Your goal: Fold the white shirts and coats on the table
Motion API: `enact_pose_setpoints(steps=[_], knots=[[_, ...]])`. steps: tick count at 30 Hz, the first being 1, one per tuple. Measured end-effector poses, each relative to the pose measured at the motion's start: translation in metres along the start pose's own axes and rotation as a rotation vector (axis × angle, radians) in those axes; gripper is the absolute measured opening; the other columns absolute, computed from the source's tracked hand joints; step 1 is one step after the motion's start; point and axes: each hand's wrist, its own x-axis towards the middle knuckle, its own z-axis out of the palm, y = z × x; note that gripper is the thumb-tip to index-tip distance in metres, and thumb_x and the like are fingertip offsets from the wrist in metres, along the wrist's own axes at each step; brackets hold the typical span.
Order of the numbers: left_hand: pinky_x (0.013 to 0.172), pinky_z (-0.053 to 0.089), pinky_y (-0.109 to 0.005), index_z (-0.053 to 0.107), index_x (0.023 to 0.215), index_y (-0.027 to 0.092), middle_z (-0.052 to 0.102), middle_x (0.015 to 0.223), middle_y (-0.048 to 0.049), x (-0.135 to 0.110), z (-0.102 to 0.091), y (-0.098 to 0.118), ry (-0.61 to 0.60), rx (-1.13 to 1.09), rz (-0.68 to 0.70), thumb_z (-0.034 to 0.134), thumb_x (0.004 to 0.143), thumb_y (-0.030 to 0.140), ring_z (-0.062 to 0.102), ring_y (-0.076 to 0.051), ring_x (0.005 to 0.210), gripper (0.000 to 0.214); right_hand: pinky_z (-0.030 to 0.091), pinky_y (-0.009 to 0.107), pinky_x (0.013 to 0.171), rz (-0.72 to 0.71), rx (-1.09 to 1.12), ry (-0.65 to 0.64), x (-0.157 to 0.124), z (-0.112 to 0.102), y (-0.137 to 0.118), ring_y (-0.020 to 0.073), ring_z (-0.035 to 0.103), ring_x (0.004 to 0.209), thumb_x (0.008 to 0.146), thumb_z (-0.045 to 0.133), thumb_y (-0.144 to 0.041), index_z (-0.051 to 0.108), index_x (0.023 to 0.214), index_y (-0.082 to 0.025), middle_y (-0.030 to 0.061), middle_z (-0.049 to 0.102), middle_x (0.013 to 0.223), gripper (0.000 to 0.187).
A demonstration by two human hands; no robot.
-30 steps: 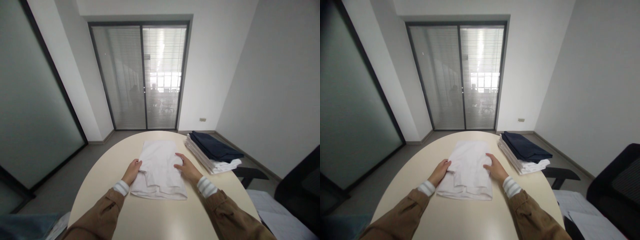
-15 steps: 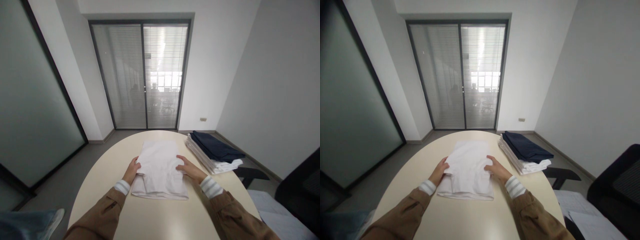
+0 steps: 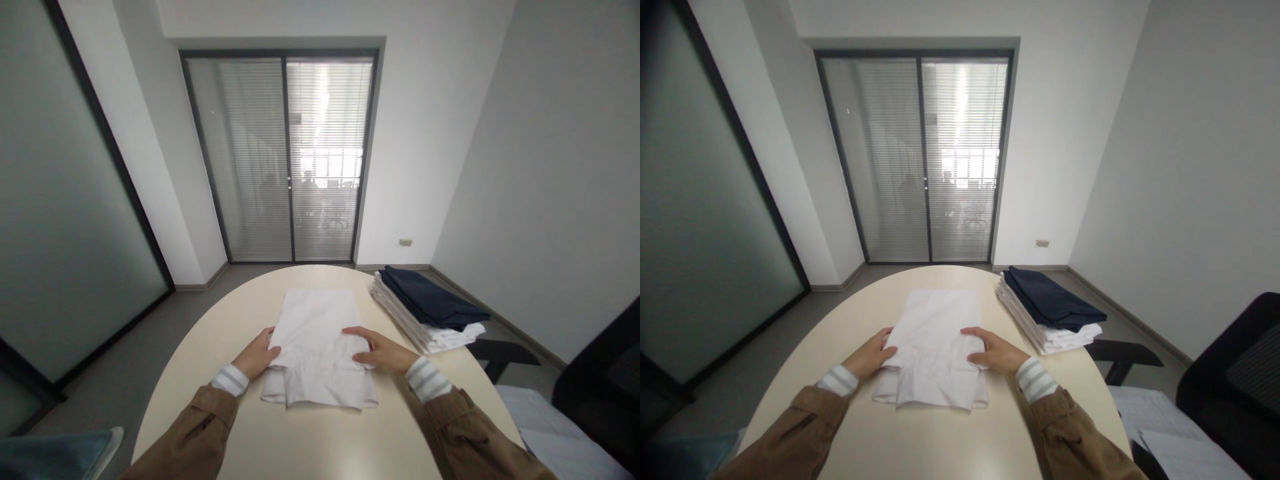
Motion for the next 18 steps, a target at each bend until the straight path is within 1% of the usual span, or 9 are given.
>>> enact_pose_setpoints(steps=[2, 4, 6, 7, 9, 12, 14, 16, 18], knots=[[0.106, 0.04, -0.042, 0.049, 0.128, 0.009, 0.062, 0.129, -0.0183, 0.003, 0.006, 0.002, 0.054, 0.03, 0.041, 0.062, 0.075, 0.031, 0.06, -0.029, 0.118, 0.059, 0.05, 0.037, 0.089, -0.043, -0.085, 0.103, 0.005, 0.0, 0.005, 0.0232, 0.062, 0.102, 0.072, 0.072, -0.034, 0.053, 0.131, -0.021, 0.0066, 0.065, 0.115, 0.063], [0.11, 0.037, -0.043, 0.043, 0.135, 0.01, 0.057, 0.136, -0.0186, 0.007, 0.017, 0.004, 0.148, 0.033, 0.081, 0.059, 0.081, 0.031, 0.055, -0.028, 0.125, 0.061, 0.048, 0.037, 0.091, -0.111, -0.205, 0.289, 0.011, 0.001, 0.009, 0.0229, 0.06, 0.102, 0.075, 0.069, -0.034, 0.054, 0.129, -0.02, 0.007, 0.064, 0.115, 0.058], [0.112, 0.034, -0.044, 0.038, 0.14, 0.011, 0.053, 0.141, -0.0188, 0.009, 0.028, 0.005, 0.233, 0.024, 0.105, 0.056, 0.085, 0.032, 0.051, -0.028, 0.129, 0.062, 0.048, 0.036, 0.088, -0.151, -0.292, 0.458, 0.016, 0.003, 0.012, 0.021, 0.06, 0.095, 0.078, 0.064, -0.034, 0.054, 0.129, -0.021, 0.0059, 0.064, 0.109, 0.054], [0.113, 0.033, -0.044, 0.037, 0.141, 0.011, 0.052, 0.142, -0.0186, 0.01, 0.033, 0.005, 0.254, 0.011, 0.119, 0.055, 0.086, 0.032, 0.05, -0.027, 0.131, 0.062, 0.048, 0.035, 0.084, -0.149, -0.305, 0.517, 0.018, 0.004, 0.013, 0.0197, 0.061, 0.089, 0.08, 0.062, -0.034, 0.053, 0.13, -0.022, 0.0046, 0.065, 0.102, 0.053], [0.112, 0.035, -0.043, 0.036, 0.142, 0.012, 0.051, 0.143, -0.0178, 0.01, 0.037, 0.006, 0.243, -0.05, 0.145, 0.055, 0.087, 0.032, 0.05, -0.026, 0.13, 0.062, 0.049, 0.032, 0.075, -0.106, -0.256, 0.578, 0.019, 0.005, 0.015, 0.0178, 0.061, 0.078, 0.08, 0.06, -0.037, 0.051, 0.13, -0.022, 0.0014, 0.063, 0.089, 0.052], [0.108, 0.041, -0.043, 0.032, 0.145, 0.011, 0.053, 0.141, -0.0172, 0.009, 0.032, 0.009, 0.167, -0.181, 0.142, 0.055, 0.083, 0.029, 0.057, -0.026, 0.123, 0.068, 0.047, 0.029, 0.066, -0.014, -0.073, 0.536, 0.018, 0.005, 0.016, 0.0165, 0.061, 0.071, 0.075, 0.062, -0.034, 0.048, 0.128, -0.021, 0.0002, 0.063, 0.084, 0.056], [0.108, 0.041, -0.043, 0.031, 0.147, 0.011, 0.052, 0.143, -0.0162, 0.007, 0.024, 0.013, 0.128, -0.206, 0.161, 0.056, 0.078, 0.025, 0.056, -0.026, 0.125, 0.074, 0.045, 0.026, 0.062, 0.034, 0.007, 0.485, 0.017, 0.004, 0.016, 0.0155, 0.06, 0.068, 0.071, 0.061, -0.029, 0.049, 0.124, -0.02, -0.0004, 0.063, 0.081, 0.055], [0.113, 0.034, -0.043, 0.035, 0.147, 0.012, 0.047, 0.147, -0.0143, 0.005, 0.015, 0.016, 0.093, -0.145, 0.234, 0.057, 0.074, 0.022, 0.047, -0.027, 0.133, 0.076, 0.043, 0.025, 0.06, 0.058, 0.02, 0.439, 0.016, 0.001, 0.013, 0.0143, 0.058, 0.066, 0.068, 0.058, -0.024, 0.054, 0.118, -0.018, -0.0012, 0.062, 0.077, 0.051], [0.116, 0.029, -0.043, 0.043, 0.145, 0.014, 0.046, 0.149, -0.0121, 0.002, 0.009, 0.017, 0.014, -0.022, 0.296, 0.058, 0.074, 0.023, 0.043, -0.028, 0.137, 0.073, 0.042, 0.024, 0.06, 0.07, -0.012, 0.348, 0.013, -0.001, 0.009, 0.0136, 0.057, 0.066, 0.066, 0.057, -0.02, 0.059, 0.112, -0.017, -0.0012, 0.062, 0.077, 0.046]])
